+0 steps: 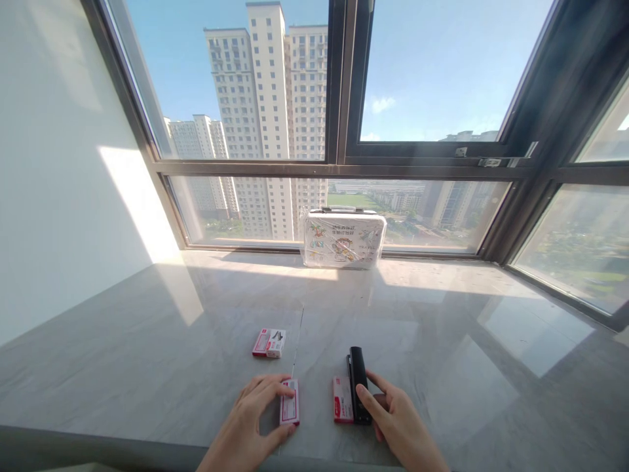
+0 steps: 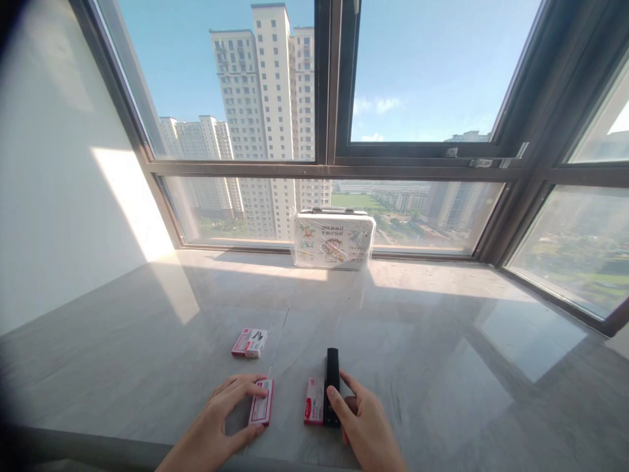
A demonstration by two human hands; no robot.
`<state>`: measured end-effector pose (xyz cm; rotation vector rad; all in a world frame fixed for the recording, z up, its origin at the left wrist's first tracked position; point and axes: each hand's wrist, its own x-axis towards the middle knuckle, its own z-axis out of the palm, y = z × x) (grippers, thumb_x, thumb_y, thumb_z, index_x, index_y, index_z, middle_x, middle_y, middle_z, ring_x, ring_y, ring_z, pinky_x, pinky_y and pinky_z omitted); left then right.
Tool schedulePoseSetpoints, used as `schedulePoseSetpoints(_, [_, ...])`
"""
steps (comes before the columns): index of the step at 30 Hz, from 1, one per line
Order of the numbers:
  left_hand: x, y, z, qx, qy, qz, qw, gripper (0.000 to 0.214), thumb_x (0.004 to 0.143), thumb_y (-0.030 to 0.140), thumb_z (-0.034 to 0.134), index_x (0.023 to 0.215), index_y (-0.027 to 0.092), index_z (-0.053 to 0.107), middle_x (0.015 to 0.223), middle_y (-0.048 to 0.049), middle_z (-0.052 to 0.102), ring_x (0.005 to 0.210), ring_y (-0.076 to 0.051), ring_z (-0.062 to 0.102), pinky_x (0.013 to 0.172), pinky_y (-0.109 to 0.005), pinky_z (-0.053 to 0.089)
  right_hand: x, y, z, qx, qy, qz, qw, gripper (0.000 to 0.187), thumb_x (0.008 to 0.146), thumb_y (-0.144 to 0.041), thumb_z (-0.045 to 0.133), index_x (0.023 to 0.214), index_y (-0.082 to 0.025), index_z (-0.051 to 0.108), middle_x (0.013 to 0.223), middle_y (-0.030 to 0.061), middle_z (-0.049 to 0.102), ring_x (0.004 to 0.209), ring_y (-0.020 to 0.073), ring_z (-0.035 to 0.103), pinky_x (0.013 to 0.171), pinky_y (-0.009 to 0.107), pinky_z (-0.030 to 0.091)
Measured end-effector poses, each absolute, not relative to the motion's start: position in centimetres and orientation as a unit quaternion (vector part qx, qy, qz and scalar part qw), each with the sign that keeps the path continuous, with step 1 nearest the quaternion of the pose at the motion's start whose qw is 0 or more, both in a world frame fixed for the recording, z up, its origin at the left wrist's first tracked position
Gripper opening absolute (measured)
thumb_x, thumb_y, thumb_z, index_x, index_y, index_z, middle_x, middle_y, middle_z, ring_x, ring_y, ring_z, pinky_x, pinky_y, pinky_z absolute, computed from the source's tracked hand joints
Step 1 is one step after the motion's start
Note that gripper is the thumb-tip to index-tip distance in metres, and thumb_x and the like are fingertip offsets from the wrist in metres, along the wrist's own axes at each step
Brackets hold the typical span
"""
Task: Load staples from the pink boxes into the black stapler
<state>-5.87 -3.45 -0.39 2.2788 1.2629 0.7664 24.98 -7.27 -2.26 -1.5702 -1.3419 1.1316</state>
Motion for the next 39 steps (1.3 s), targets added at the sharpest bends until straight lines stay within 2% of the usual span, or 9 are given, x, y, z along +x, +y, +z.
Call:
schedulePoseSetpoints(6, [1.6, -2.7, 1.4, 0.800, 0.396, 0.315, 0.321, 0.062, 0.073, 0.025, 0.080, 0.132, 0.030, 0.059, 0.130, -0.0056, 0.063, 0.123, -0.027, 0.056, 0.108, -0.038, 0.044, 24.9, -7.2, -2.1, -0.603, -0.531, 0.447, 0.393, 0.082, 0.091, -0.070, 0.049, 0.147, -0.010, 0.046, 0.048, -0.0059, 0.050, 0.042, 0.0106, 0.042, 0.045, 0.022, 0.029])
schedulePoseSetpoints(12, [4.8, -2.8, 1.5, 0.820, 0.364, 0.291, 0.332, 0.084, 0.059, 0.031, 0.092, 0.135, 0.030, 0.057, 0.128, -0.0054, 0.064, 0.119, -0.029, 0.057, 0.104, -0.039, 0.047, 24.7, -7.3, -2.0, -0.594, -0.537, 0.448, 0.397, 0.082, 0.091, -0.070, 0.048, 0.147, -0.010, 0.046, 0.049, -0.0057, 0.050, 0.042, 0.0109, 0.042, 0.044, 0.022, 0.030])
schedulePoseSetpoints(14, [4.0, -2.5, 1.9, 0.821, 0.359, 0.310, 0.319, 0.076, 0.070, 0.038, 0.085, 0.139, 0.030, 0.054, 0.131, -0.0061, 0.062, 0.122, -0.028, 0.055, 0.105, -0.039, 0.046, 24.7, -7.3, -1.9, -0.595, -0.536, 0.447, 0.398, 0.081, 0.091, -0.070, 0.048, 0.146, -0.011, 0.047, 0.050, -0.0055, 0.050, 0.042, 0.0112, 0.042, 0.044, 0.022, 0.030])
schedulePoseSetpoints(18, [-0.4, 0.2, 1.8, 0.771, 0.438, 0.418, 0.196, 0.034, 0.100, 0.034, 0.046, 0.129, 0.029, 0.062, 0.124, -0.0067, 0.065, 0.114, -0.024, 0.059, 0.101, -0.040, 0.047, 24.7, -7.3, -1.9, -0.602, -0.529, 0.446, 0.399, 0.081, 0.091, -0.070, 0.048, 0.147, -0.012, 0.046, 0.050, -0.0057, 0.050, 0.044, 0.0118, 0.043, 0.046, 0.023, 0.031])
schedulePoseSetpoints(22, [-6.9, 3.2, -0.6, 0.713, 0.584, 0.388, 0.016, 0.037, 0.092, 0.031, 0.052, 0.126, 0.030, 0.066, 0.127, -0.0063, 0.064, 0.114, -0.029, 0.057, 0.103, -0.048, 0.045, 24.8, -7.3, -2.1, -0.612, -0.526, 0.442, 0.392, 0.083, 0.090, -0.072, 0.048, 0.148, -0.012, 0.045, 0.050, -0.0054, 0.051, 0.045, 0.0127, 0.046, 0.046, 0.023, 0.032])
schedulePoseSetpoints(25, [-10.6, 3.1, -2.5, 0.730, 0.600, 0.327, -0.015, 0.029, 0.088, 0.039, 0.061, 0.114, 0.033, 0.072, 0.136, -0.0045, 0.059, 0.122, -0.032, 0.054, 0.105, -0.052, 0.045, 24.9, -7.2, -2.3, -0.608, -0.528, 0.447, 0.390, 0.083, 0.090, -0.072, 0.047, 0.148, -0.012, 0.044, 0.052, -0.0052, 0.052, 0.045, 0.0120, 0.045, 0.046, 0.023, 0.031])
schedulePoseSetpoints(29, [-11.7, 0.3, -3.2, 0.778, 0.539, 0.318, 0.049, 0.021, 0.083, 0.046, 0.069, 0.093, 0.028, 0.073, 0.149, -0.0049, 0.051, 0.135, -0.034, 0.046, 0.109, -0.053, 0.043, 24.9, -7.1, -2.4, -0.604, -0.527, 0.457, 0.386, 0.080, 0.091, -0.070, 0.048, 0.147, -0.013, 0.045, 0.055, -0.0052, 0.052, 0.045, 0.0110, 0.044, 0.046, 0.023, 0.031])
schedulePoseSetpoints(32, [-9.8, -1.8, -2.2, 0.805, 0.494, 0.292, 0.150, 0.015, 0.082, 0.040, 0.072, 0.085, 0.026, 0.069, 0.141, -0.0066, 0.059, 0.131, -0.031, 0.053, 0.107, -0.047, 0.046, 24.8, -7.2, -2.2, -0.603, -0.526, 0.458, 0.387, 0.079, 0.092, -0.070, 0.048, 0.148, -0.014, 0.044, 0.056, -0.0051, 0.053, 0.046, 0.0108, 0.043, 0.047, 0.023, 0.030])
schedulePoseSetpoints(39, [-1.5, -3.1, 1.4, 0.801, 0.418, 0.327, 0.276, 0.044, 0.078, 0.029, 0.076, 0.119, 0.028, 0.063, 0.130, -0.0063, 0.064, 0.124, -0.027, 0.058, 0.108, -0.039, 0.045, 24.7, -7.2, -2.1, -0.601, -0.529, 0.450, 0.396, 0.083, 0.090, -0.072, 0.049, 0.147, -0.012, 0.046, 0.052, -0.0053, 0.051, 0.044, 0.0112, 0.044, 0.045, 0.022, 0.030])
